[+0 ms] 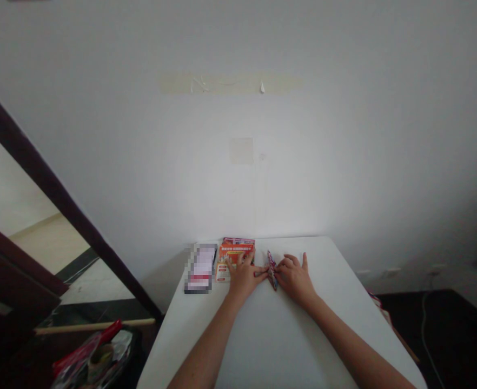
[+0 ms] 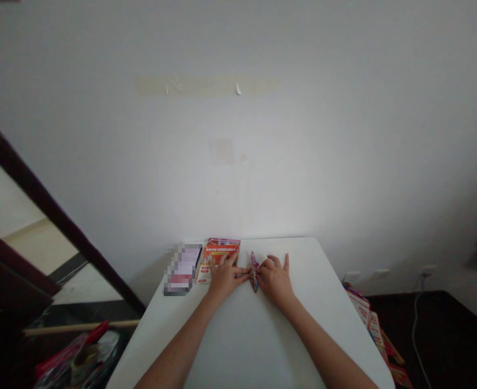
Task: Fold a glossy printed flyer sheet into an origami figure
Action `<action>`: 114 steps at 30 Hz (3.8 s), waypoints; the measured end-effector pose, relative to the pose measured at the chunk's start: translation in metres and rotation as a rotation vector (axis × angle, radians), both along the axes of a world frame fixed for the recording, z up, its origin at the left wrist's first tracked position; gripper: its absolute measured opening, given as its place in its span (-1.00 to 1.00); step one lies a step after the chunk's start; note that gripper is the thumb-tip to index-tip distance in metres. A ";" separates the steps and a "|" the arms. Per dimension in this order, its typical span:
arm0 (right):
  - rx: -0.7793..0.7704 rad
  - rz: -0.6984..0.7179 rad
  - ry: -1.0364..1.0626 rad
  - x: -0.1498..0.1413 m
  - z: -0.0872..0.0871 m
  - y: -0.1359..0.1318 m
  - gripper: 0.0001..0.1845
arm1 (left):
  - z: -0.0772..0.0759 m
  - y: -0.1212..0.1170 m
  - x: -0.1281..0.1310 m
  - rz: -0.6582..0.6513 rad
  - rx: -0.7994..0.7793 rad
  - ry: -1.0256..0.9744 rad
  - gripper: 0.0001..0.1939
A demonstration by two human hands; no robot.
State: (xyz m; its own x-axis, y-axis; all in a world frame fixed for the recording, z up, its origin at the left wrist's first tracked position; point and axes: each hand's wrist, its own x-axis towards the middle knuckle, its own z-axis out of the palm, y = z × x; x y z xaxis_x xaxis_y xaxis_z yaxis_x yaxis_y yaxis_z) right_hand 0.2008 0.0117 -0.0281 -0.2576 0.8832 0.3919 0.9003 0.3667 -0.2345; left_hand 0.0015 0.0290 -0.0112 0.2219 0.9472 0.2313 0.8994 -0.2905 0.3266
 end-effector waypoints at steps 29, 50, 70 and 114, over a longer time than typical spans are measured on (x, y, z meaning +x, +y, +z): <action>-0.108 0.075 0.107 0.013 -0.007 0.008 -0.79 | 0.003 -0.011 0.006 0.059 -0.031 -0.017 -0.60; -0.183 0.013 -0.078 0.033 -0.002 0.020 -0.69 | 0.000 -0.012 0.005 0.034 -0.013 0.020 -0.61; -0.103 -0.145 -0.085 0.025 -0.008 0.024 -0.68 | 0.002 -0.010 0.004 0.004 -0.035 0.038 -0.62; 0.019 -0.208 -0.074 0.016 -0.008 0.023 -0.59 | -0.007 -0.009 0.005 -0.003 0.040 -0.016 -0.65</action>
State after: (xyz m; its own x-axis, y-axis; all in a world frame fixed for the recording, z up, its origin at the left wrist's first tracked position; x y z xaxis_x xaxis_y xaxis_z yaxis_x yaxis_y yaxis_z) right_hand 0.2167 0.0343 -0.0358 -0.0995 0.9130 0.3956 0.9714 0.1752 -0.1600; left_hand 0.0064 0.0195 -0.0182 0.2207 0.9366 0.2722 0.8934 -0.3061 0.3289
